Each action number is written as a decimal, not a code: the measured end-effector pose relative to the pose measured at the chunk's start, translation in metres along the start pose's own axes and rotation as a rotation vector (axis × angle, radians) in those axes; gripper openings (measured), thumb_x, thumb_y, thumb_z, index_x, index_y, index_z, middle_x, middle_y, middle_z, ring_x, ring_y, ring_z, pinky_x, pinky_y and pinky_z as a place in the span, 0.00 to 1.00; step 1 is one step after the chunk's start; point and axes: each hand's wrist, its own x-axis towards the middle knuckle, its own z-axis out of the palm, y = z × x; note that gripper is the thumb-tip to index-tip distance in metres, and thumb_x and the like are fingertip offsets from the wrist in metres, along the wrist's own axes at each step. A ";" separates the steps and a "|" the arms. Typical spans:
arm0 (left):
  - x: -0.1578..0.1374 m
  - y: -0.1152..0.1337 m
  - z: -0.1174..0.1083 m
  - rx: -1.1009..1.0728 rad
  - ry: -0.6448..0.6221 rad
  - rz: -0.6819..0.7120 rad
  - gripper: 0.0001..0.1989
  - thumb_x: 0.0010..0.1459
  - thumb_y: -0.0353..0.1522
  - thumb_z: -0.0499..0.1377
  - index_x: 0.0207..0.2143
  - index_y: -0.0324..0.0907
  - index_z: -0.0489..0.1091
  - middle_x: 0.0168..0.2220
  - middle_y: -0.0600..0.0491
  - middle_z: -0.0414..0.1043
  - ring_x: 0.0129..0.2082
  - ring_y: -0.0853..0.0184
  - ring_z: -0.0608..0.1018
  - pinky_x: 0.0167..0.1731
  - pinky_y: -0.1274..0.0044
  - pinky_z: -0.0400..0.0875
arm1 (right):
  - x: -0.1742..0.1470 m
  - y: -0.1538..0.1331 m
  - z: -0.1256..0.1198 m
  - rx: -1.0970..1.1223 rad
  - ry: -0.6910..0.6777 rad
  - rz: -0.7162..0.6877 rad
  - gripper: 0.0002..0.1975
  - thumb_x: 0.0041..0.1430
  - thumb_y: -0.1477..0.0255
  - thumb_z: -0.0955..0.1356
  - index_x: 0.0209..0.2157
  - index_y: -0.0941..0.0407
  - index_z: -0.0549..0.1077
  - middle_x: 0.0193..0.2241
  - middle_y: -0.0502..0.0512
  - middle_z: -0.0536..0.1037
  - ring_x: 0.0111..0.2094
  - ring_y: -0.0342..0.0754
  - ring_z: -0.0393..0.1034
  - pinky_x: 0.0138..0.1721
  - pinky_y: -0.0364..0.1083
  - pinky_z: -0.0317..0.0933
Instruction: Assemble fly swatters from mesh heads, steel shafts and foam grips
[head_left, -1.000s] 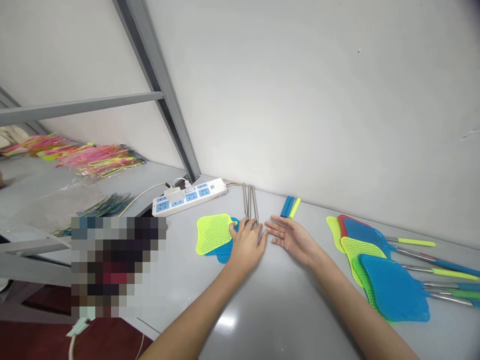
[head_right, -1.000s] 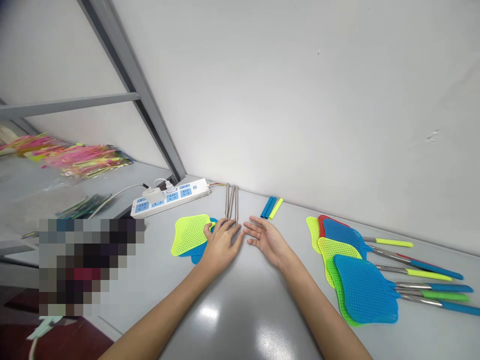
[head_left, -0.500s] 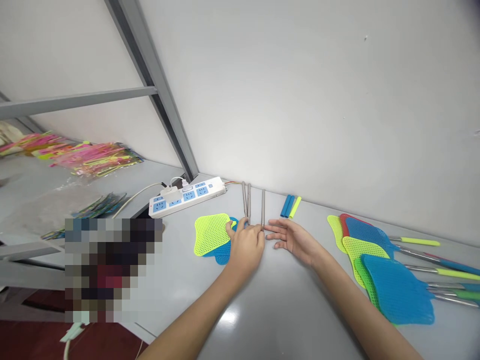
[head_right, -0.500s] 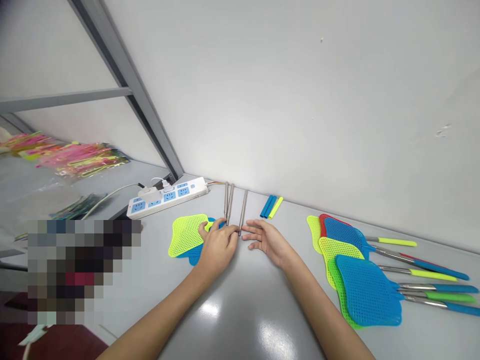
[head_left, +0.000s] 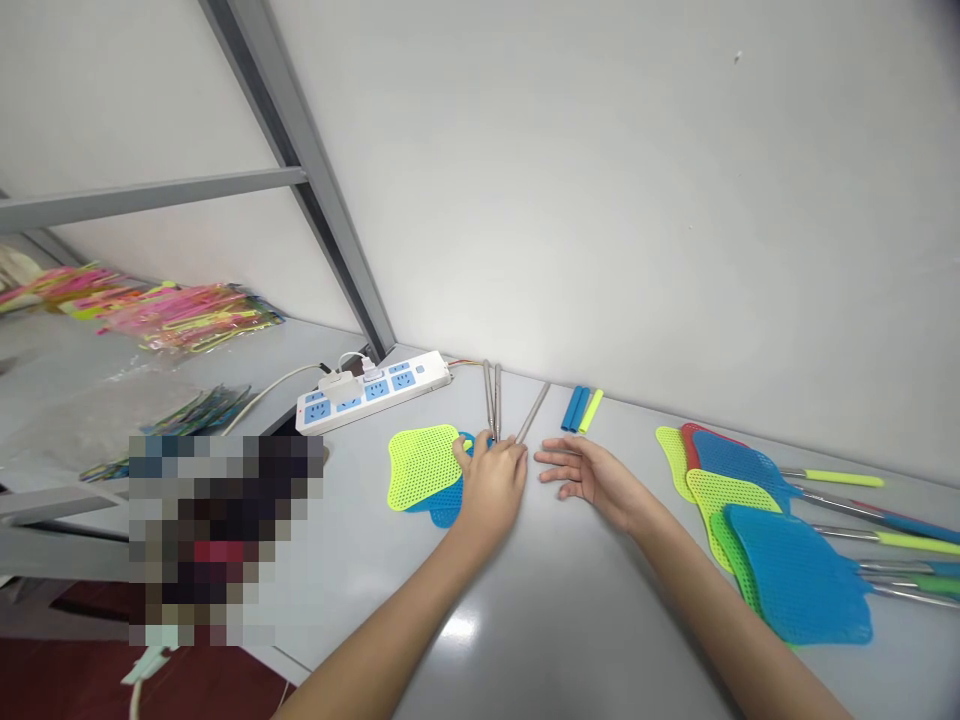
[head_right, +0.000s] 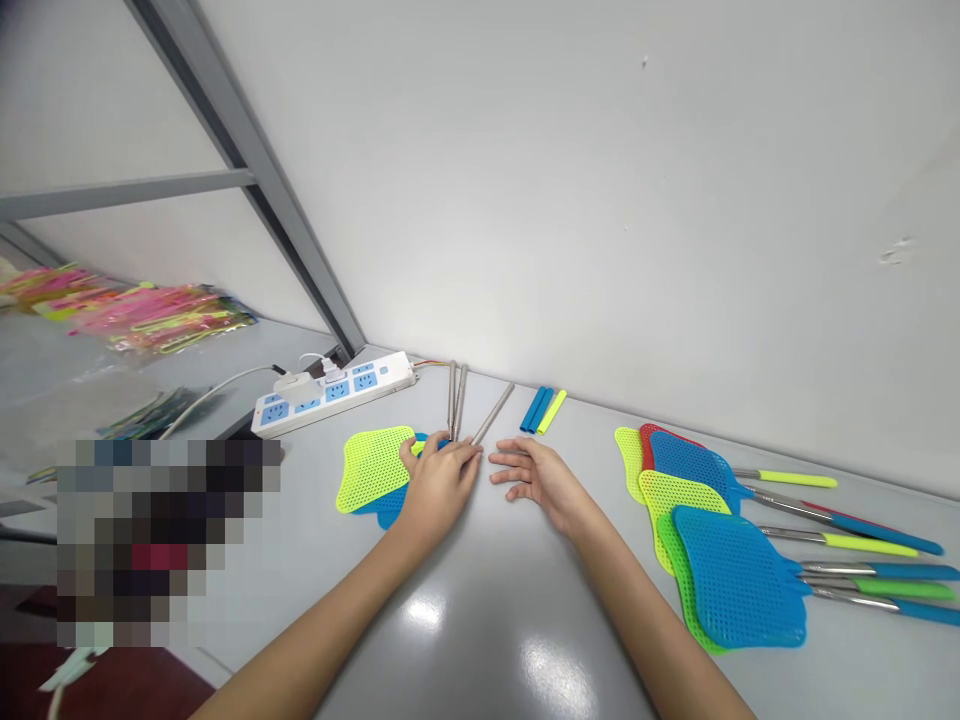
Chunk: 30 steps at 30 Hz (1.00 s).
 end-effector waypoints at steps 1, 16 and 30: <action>0.002 -0.002 -0.001 -0.015 0.007 -0.012 0.13 0.58 0.30 0.46 0.32 0.47 0.71 0.38 0.54 0.73 0.45 0.59 0.64 0.47 0.57 0.42 | 0.000 0.001 -0.001 0.002 0.007 -0.007 0.12 0.54 0.68 0.60 0.36 0.60 0.68 0.39 0.64 0.73 0.30 0.48 0.71 0.22 0.42 0.62; -0.001 0.010 0.000 0.018 -0.028 -0.018 0.11 0.57 0.34 0.49 0.31 0.42 0.70 0.34 0.50 0.70 0.39 0.61 0.65 0.43 0.63 0.47 | 0.003 0.007 -0.006 0.046 -0.018 -0.030 0.11 0.54 0.69 0.60 0.34 0.61 0.69 0.39 0.64 0.74 0.30 0.47 0.72 0.22 0.42 0.63; 0.002 0.009 -0.007 -0.168 -0.069 -0.158 0.11 0.51 0.34 0.51 0.21 0.40 0.70 0.23 0.52 0.71 0.33 0.62 0.68 0.34 0.70 0.48 | 0.002 0.008 -0.003 0.033 0.011 -0.053 0.11 0.54 0.69 0.61 0.35 0.61 0.68 0.35 0.64 0.75 0.29 0.48 0.72 0.20 0.42 0.63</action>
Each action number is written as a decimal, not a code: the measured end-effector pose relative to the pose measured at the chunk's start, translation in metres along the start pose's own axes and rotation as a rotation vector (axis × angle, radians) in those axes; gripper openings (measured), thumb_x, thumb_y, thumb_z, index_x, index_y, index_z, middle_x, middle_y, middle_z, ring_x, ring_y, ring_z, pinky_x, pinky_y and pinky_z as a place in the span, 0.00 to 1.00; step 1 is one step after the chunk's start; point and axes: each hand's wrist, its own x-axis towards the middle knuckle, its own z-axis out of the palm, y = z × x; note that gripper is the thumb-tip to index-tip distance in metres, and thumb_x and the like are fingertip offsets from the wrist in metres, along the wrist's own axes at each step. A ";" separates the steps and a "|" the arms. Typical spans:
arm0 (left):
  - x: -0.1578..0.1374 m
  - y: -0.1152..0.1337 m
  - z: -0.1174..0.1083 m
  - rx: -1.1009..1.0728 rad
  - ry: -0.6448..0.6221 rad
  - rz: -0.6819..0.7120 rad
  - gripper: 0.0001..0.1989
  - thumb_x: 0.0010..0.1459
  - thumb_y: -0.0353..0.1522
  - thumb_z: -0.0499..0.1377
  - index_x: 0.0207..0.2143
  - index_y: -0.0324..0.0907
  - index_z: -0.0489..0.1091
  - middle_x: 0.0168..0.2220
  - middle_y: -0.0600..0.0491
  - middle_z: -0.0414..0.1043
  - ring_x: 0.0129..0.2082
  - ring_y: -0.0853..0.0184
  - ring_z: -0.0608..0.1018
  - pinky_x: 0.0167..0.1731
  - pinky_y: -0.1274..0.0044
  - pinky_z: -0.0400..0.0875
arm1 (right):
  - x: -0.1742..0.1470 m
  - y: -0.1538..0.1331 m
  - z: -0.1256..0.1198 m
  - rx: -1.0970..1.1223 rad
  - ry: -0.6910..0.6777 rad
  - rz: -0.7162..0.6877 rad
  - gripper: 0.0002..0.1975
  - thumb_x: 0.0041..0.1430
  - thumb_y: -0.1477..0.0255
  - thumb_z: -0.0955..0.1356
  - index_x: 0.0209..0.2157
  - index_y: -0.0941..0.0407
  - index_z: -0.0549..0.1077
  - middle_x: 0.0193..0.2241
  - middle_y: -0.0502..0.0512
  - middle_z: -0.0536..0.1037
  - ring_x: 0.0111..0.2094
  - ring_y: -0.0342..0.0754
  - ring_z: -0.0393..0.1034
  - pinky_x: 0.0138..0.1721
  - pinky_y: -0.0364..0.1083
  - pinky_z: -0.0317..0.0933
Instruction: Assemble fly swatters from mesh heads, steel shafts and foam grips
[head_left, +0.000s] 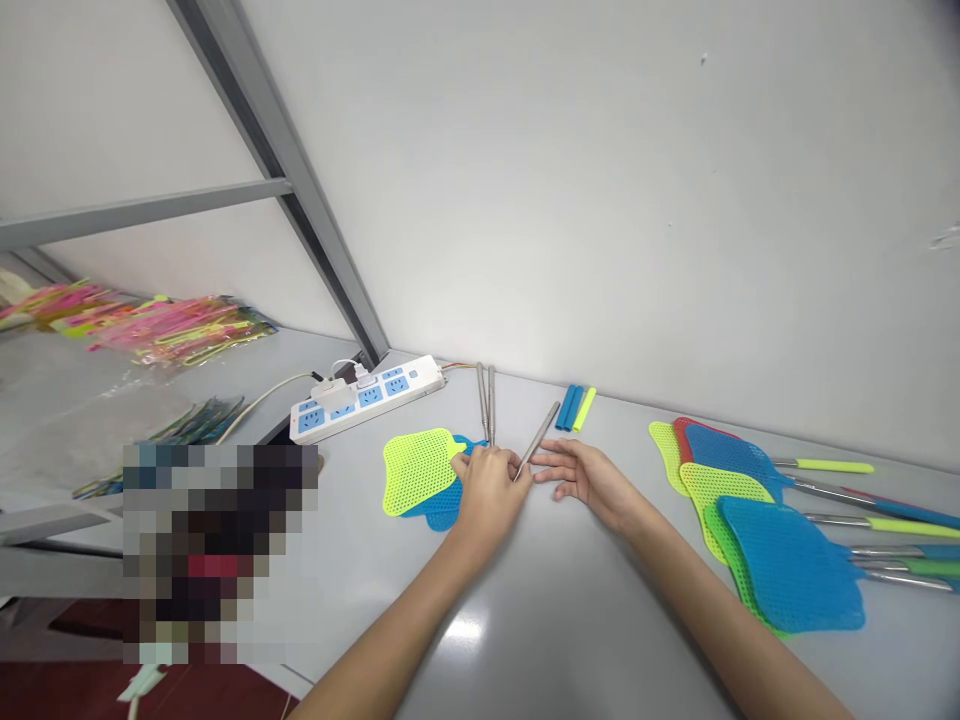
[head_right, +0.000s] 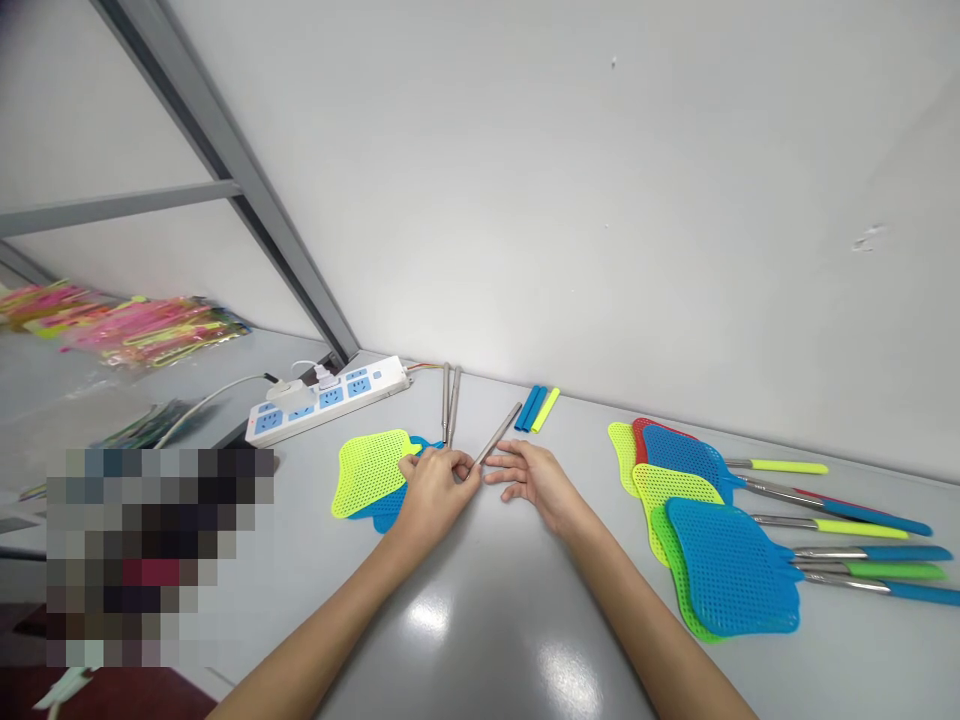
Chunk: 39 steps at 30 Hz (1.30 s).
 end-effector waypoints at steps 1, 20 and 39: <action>-0.001 0.001 -0.001 -0.026 -0.008 -0.012 0.11 0.50 0.33 0.52 0.20 0.40 0.70 0.23 0.52 0.70 0.33 0.63 0.68 0.33 0.71 0.48 | 0.000 0.000 0.001 -0.001 0.000 -0.006 0.11 0.54 0.69 0.61 0.35 0.61 0.69 0.35 0.63 0.75 0.29 0.48 0.72 0.20 0.42 0.62; -0.021 0.012 0.002 -0.682 -0.415 -0.084 0.12 0.50 0.36 0.50 0.18 0.40 0.58 0.17 0.59 0.54 0.19 0.74 0.59 0.20 0.81 0.52 | 0.003 0.007 -0.002 -0.028 -0.106 -0.155 0.12 0.51 0.65 0.66 0.28 0.60 0.71 0.26 0.54 0.75 0.16 0.36 0.59 0.20 0.38 0.55; -0.025 0.014 0.007 -0.773 -0.387 -0.179 0.18 0.55 0.43 0.46 0.20 0.40 0.58 0.14 0.61 0.53 0.17 0.73 0.59 0.21 0.79 0.51 | 0.014 0.014 -0.006 -0.007 0.146 -0.437 0.13 0.52 0.64 0.63 0.36 0.57 0.70 0.44 0.58 0.69 0.33 0.45 0.67 0.26 0.42 0.62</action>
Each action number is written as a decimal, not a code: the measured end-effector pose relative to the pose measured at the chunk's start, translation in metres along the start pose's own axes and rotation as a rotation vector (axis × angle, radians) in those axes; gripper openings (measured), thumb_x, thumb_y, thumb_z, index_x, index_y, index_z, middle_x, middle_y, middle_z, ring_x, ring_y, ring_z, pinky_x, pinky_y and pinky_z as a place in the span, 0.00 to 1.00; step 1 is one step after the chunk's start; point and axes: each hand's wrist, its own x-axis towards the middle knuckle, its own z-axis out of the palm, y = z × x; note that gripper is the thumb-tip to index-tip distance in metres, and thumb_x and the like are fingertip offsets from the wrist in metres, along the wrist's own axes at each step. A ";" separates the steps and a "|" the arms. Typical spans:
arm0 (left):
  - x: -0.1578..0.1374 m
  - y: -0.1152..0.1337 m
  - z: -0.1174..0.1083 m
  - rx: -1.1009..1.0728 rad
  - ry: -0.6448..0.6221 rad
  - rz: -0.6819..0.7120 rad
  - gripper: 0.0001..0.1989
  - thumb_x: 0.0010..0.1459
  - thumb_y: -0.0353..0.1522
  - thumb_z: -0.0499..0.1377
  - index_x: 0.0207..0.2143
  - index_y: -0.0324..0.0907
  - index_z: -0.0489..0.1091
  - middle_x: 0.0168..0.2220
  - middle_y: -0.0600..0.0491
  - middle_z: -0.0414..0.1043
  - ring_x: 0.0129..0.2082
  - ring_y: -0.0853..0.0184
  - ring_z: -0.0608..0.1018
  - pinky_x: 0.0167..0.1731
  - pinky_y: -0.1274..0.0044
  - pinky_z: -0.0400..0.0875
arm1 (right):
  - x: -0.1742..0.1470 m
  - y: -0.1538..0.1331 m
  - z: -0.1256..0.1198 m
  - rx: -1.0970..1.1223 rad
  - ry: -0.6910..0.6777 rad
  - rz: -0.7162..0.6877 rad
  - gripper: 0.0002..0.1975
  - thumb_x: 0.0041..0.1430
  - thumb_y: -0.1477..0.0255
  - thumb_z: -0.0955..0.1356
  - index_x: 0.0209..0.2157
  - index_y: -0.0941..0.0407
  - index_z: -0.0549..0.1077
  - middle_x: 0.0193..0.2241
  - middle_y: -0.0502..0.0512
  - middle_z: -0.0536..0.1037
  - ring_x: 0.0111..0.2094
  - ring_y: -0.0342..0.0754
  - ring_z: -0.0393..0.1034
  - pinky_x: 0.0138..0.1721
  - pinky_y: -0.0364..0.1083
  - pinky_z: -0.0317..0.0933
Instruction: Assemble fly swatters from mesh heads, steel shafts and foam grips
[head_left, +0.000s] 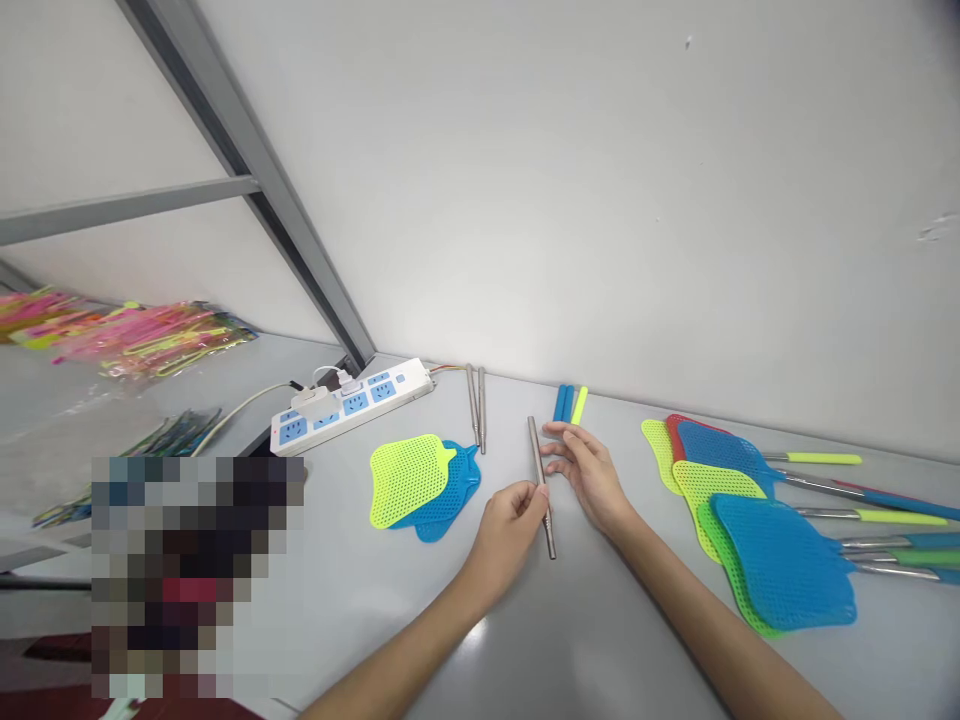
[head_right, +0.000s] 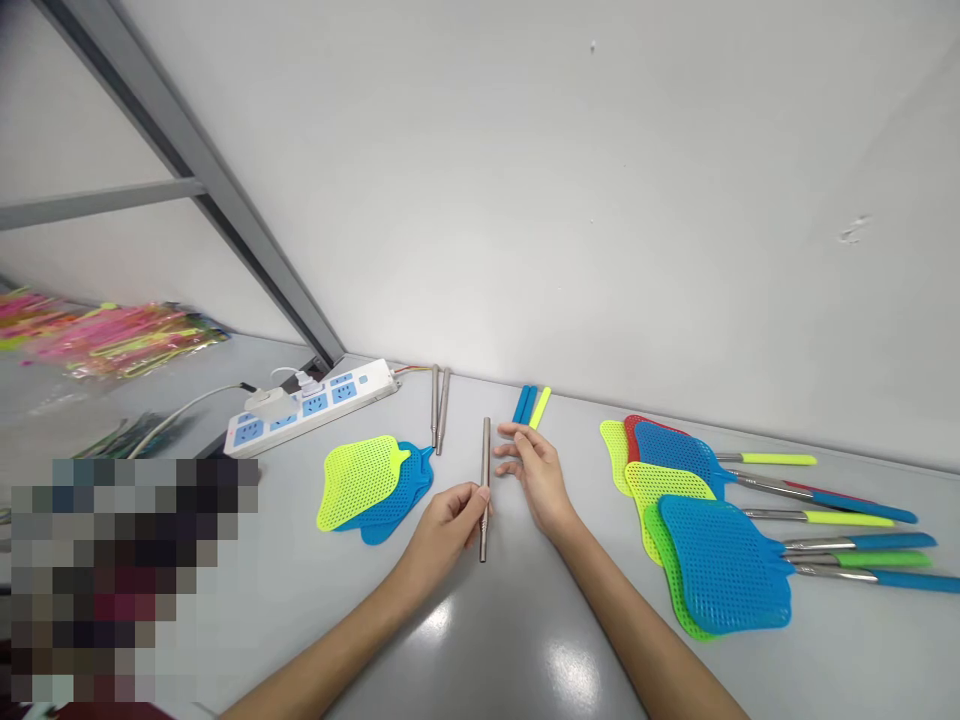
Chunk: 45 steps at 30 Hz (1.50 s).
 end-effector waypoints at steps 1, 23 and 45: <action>0.000 0.000 0.000 -0.001 0.000 -0.002 0.18 0.55 0.43 0.46 0.20 0.40 0.58 0.14 0.61 0.53 0.17 0.73 0.59 0.20 0.79 0.51 | 0.001 0.001 -0.002 -0.026 0.017 -0.023 0.13 0.52 0.64 0.63 0.36 0.56 0.70 0.43 0.58 0.69 0.33 0.44 0.67 0.25 0.41 0.61; 0.000 0.001 -0.001 -0.024 0.000 -0.024 0.17 0.55 0.41 0.46 0.20 0.40 0.58 0.13 0.61 0.52 0.16 0.74 0.58 0.20 0.79 0.51 | 0.005 -0.001 0.000 -0.361 -0.015 -0.030 0.14 0.52 0.65 0.61 0.35 0.58 0.71 0.23 0.51 0.71 0.13 0.37 0.58 0.13 0.40 0.52; -0.002 -0.005 0.003 -0.112 0.054 -0.039 0.18 0.56 0.42 0.47 0.20 0.40 0.55 0.16 0.60 0.51 0.18 0.75 0.57 0.20 0.81 0.50 | 0.014 -0.004 0.010 -0.669 -0.031 0.112 0.14 0.48 0.69 0.64 0.38 0.56 0.72 0.08 0.44 0.66 0.04 0.40 0.52 0.03 0.39 0.47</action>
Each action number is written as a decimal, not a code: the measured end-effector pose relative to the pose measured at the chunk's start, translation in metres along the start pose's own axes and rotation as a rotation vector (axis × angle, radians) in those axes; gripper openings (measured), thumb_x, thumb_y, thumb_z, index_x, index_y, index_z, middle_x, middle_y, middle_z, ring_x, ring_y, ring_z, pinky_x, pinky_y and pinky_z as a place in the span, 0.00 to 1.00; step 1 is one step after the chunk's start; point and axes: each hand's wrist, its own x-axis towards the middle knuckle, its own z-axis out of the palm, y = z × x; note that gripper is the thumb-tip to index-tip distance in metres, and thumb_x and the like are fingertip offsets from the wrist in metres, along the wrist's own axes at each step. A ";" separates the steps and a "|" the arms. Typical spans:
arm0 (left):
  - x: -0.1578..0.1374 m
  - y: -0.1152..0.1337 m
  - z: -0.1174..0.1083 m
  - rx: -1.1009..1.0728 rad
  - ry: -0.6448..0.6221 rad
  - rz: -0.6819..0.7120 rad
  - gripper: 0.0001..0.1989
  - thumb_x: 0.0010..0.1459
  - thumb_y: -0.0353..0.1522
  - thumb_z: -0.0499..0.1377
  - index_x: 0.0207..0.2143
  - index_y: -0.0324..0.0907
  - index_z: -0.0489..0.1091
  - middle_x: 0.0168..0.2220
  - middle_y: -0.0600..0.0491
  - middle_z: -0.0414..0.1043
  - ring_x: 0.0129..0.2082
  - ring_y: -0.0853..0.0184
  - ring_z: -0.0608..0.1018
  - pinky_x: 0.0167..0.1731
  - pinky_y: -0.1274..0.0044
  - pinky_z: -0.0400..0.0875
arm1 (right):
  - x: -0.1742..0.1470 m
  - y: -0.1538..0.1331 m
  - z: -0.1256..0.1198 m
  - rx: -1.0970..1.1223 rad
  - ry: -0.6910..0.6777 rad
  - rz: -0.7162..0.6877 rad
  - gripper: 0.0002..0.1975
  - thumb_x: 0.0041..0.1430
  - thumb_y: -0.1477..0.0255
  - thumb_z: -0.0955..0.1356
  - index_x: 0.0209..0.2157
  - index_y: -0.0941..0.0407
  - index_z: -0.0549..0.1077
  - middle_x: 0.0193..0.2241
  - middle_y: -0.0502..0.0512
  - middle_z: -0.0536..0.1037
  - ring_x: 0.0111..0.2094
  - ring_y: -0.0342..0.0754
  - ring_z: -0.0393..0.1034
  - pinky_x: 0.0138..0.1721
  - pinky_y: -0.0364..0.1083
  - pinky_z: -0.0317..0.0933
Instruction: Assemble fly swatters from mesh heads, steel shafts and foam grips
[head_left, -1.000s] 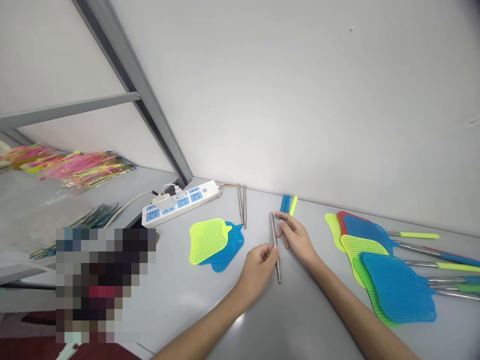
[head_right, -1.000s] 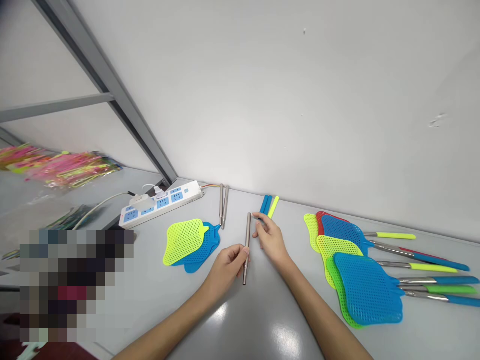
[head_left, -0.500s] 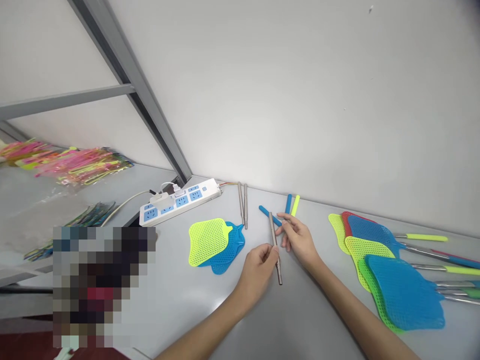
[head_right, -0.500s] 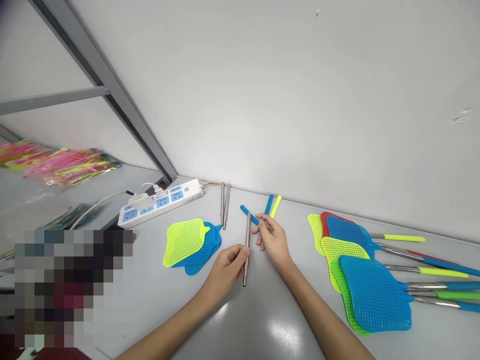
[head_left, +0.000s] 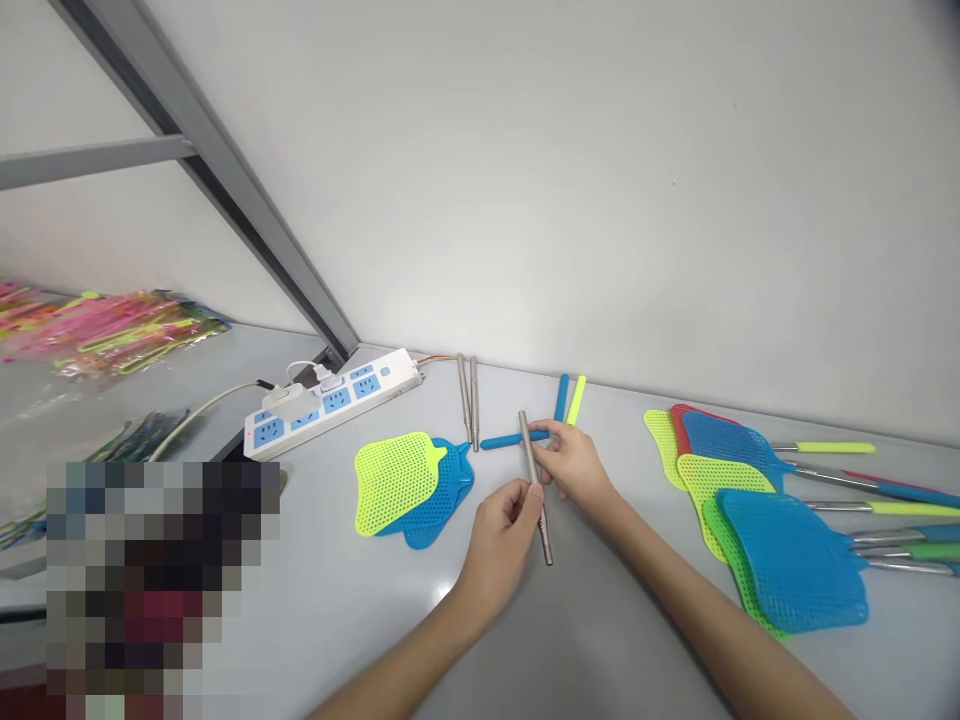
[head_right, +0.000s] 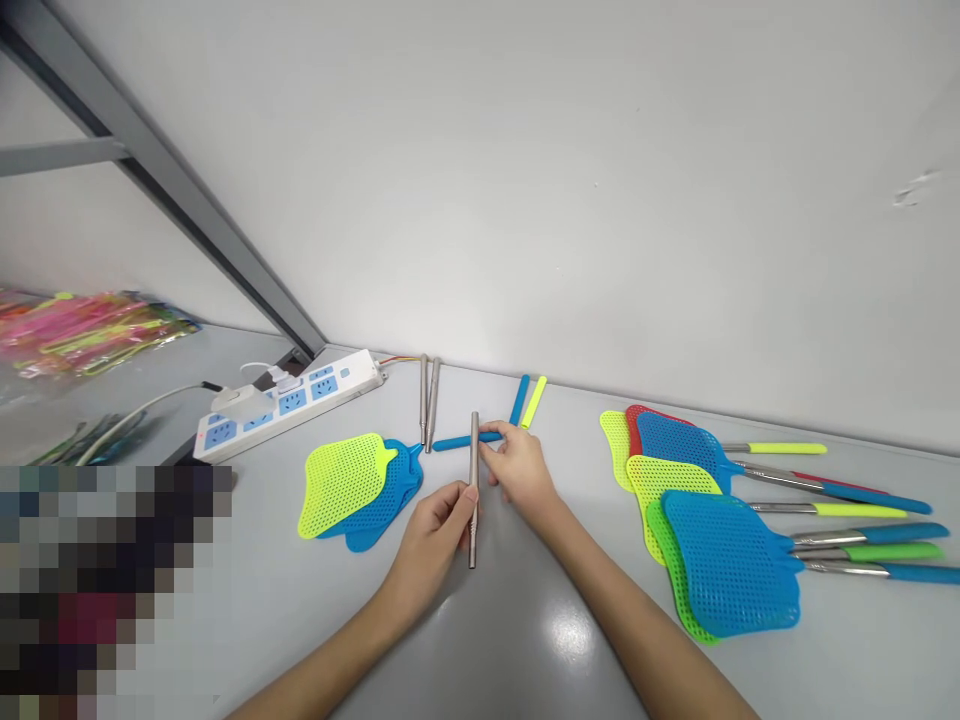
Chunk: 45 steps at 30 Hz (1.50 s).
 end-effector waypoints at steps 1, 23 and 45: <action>0.000 0.000 0.000 -0.004 0.004 -0.001 0.18 0.56 0.42 0.47 0.20 0.40 0.55 0.16 0.60 0.51 0.18 0.75 0.56 0.19 0.81 0.50 | 0.000 0.000 0.000 0.012 0.006 0.003 0.13 0.48 0.69 0.64 0.37 0.56 0.72 0.08 0.45 0.66 0.04 0.40 0.52 0.03 0.39 0.47; -0.014 0.014 -0.001 -0.092 -0.073 0.205 0.12 0.57 0.37 0.48 0.28 0.39 0.64 0.23 0.56 0.60 0.24 0.73 0.63 0.25 0.80 0.59 | 0.001 0.004 -0.015 0.710 -0.033 -0.076 0.14 0.47 0.66 0.67 0.36 0.57 0.68 0.20 0.48 0.69 0.17 0.38 0.60 0.14 0.37 0.51; -0.013 0.032 -0.007 -0.284 -0.219 -0.227 0.09 0.55 0.34 0.49 0.37 0.41 0.63 0.21 0.61 0.47 0.16 0.78 0.48 0.14 0.83 0.41 | 0.002 0.007 -0.020 1.025 0.115 -0.147 0.08 0.47 0.71 0.64 0.33 0.54 0.66 0.22 0.47 0.65 0.20 0.39 0.59 0.16 0.38 0.51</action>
